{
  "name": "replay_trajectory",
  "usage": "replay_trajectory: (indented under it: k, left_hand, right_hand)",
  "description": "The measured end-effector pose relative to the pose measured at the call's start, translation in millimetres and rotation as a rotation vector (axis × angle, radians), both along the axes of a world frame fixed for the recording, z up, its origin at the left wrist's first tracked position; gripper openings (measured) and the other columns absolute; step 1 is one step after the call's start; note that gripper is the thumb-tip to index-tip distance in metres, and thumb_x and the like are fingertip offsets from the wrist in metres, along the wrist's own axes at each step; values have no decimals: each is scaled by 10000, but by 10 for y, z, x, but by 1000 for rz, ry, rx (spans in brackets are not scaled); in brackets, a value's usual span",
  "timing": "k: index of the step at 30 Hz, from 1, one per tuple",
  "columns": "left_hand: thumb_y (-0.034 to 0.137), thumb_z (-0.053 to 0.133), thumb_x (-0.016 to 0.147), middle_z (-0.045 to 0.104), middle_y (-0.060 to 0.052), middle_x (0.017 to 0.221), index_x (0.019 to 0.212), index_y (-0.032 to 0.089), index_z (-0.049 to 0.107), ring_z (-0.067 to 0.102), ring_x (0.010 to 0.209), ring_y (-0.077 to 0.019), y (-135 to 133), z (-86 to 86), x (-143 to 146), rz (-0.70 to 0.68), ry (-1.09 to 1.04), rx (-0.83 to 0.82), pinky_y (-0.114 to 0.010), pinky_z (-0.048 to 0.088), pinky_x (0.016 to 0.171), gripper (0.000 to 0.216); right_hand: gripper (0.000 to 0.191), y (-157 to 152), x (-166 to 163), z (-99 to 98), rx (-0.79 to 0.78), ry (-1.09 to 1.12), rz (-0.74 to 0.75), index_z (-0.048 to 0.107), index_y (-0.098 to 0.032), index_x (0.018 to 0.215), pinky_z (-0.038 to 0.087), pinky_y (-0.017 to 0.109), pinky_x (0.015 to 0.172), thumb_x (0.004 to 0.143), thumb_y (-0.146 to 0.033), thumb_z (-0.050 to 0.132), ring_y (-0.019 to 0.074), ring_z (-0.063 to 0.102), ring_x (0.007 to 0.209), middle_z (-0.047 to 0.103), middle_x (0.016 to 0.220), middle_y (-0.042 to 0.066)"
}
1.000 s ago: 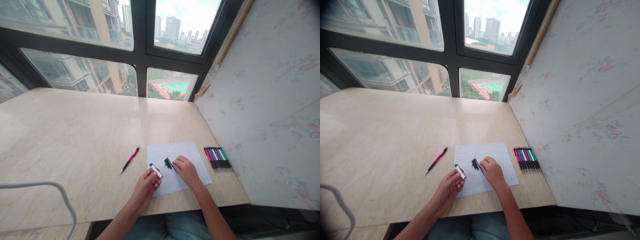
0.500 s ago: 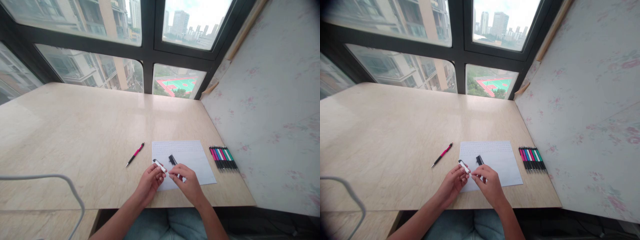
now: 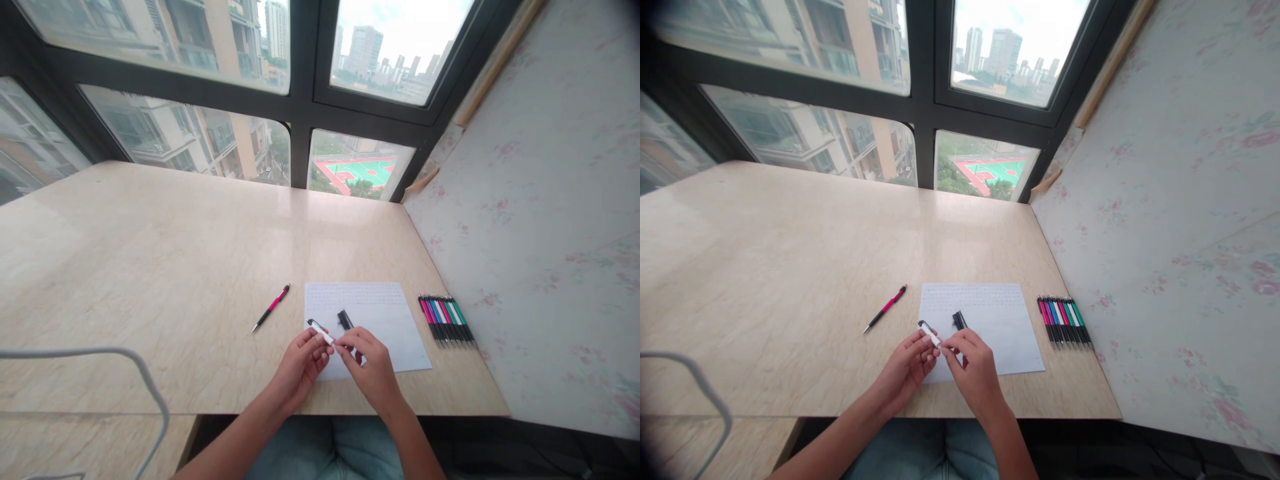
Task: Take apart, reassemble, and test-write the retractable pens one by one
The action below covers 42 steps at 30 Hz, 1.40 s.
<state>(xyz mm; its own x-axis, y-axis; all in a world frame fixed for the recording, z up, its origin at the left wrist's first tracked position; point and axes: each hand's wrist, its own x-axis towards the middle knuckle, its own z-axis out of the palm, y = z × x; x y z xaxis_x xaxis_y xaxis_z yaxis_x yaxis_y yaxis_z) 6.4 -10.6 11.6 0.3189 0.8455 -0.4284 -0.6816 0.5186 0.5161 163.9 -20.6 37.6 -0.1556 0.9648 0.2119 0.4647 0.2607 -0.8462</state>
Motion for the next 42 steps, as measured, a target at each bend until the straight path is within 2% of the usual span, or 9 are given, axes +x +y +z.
replay_trajectory:
  k: [14,19,24,29,34,38,42]
  left_hand:
    - [152,698,810,659,-57,818,901,111,666,626,690,-85,-9,10,5,-4,-45,-30,-153,519,633,105]
    - [142,684,817,648,-58,841,909,103,666,607,673,-71,75,15,-76,93,-124,-98,-135,519,608,101]
    - [133,688,810,644,-56,849,877,111,660,608,676,-77,119,18,-111,125,-110,-87,-136,524,593,77]
    - [104,681,799,665,-68,856,908,112,661,621,685,-88,86,6,-87,76,-48,-39,-151,528,608,111]
    - [127,701,787,689,-79,871,893,116,664,645,719,-105,90,-7,-85,76,33,-19,-165,533,637,113]
    - [165,741,766,696,-65,857,896,125,669,649,718,-100,91,-7,-79,80,79,-6,-164,529,647,154]
    - [200,750,768,699,-60,870,909,135,668,652,735,-100,77,-8,-75,91,101,12,-165,521,651,175]
  right_hand:
    - [122,21,-31,3,69,-70,-69,658,-205,870,437,237,537,902,-198,540,146,577,673,642,828,33]
    - [154,70,284,-164,47,-241,-255,657,-187,938,466,276,611,903,-213,509,164,595,677,662,882,53]
    - [157,43,505,-348,-52,-468,-289,660,-188,933,468,318,707,884,-216,513,174,593,666,663,903,52]
    - [120,10,397,-425,-76,-589,-316,640,-216,927,445,296,667,868,-248,541,212,619,801,650,900,47]
    - [44,58,276,-504,56,-650,-378,590,-223,862,377,266,558,865,-228,546,197,595,743,614,845,46]
    - [121,90,255,-532,105,-648,-405,566,-229,788,334,261,524,889,-190,512,186,560,691,589,795,43]
    - [189,78,302,-501,113,-559,-447,565,-220,784,379,277,559,934,-242,453,204,555,723,589,794,60]
